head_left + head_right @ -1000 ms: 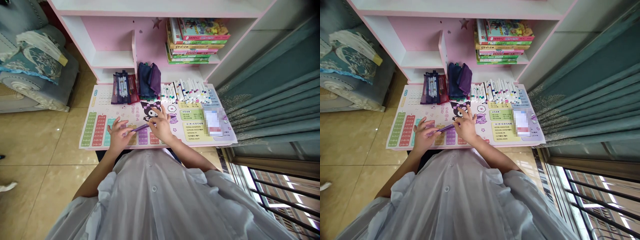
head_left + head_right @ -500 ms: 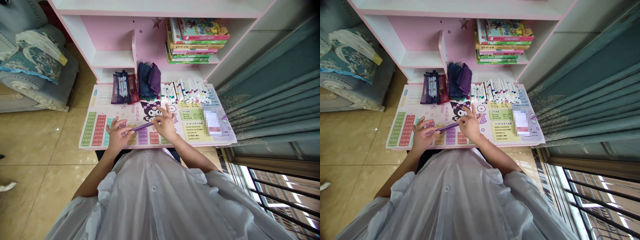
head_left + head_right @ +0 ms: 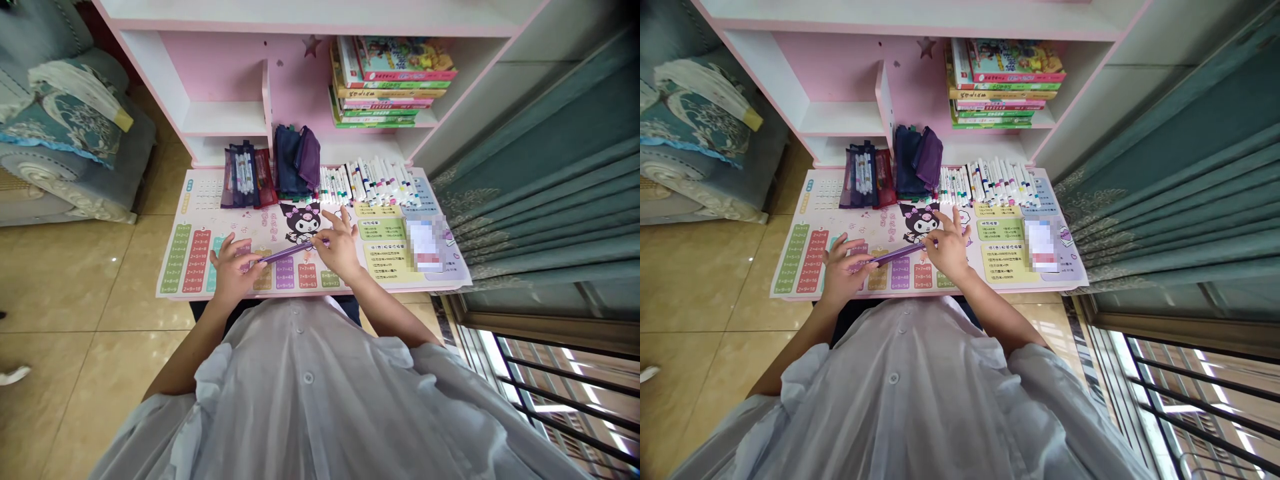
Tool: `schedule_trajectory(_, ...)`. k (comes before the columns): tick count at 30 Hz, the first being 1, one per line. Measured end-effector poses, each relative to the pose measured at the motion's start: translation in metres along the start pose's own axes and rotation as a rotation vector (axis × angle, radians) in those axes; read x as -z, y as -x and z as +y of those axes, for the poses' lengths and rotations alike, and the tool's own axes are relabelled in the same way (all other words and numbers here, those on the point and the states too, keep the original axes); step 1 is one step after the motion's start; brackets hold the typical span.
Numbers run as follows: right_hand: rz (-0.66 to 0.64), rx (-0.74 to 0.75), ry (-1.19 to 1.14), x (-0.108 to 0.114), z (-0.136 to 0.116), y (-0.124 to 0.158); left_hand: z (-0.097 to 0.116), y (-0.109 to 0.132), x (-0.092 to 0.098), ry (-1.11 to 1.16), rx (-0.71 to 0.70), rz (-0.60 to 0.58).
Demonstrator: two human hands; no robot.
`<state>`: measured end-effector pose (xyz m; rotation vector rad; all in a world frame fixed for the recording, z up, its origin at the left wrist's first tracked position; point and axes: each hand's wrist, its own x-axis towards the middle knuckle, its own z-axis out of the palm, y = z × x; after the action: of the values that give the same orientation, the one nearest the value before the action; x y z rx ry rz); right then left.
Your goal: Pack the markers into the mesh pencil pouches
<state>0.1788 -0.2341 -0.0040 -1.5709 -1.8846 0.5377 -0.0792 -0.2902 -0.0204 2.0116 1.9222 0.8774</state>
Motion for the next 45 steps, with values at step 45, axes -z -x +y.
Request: schedule_trajectory(45, 0.185, -0.139, 0.002, 0.027, 0.049, -0.007, 0.005, -0.006, 0.004, -0.058, -0.038, -0.008)
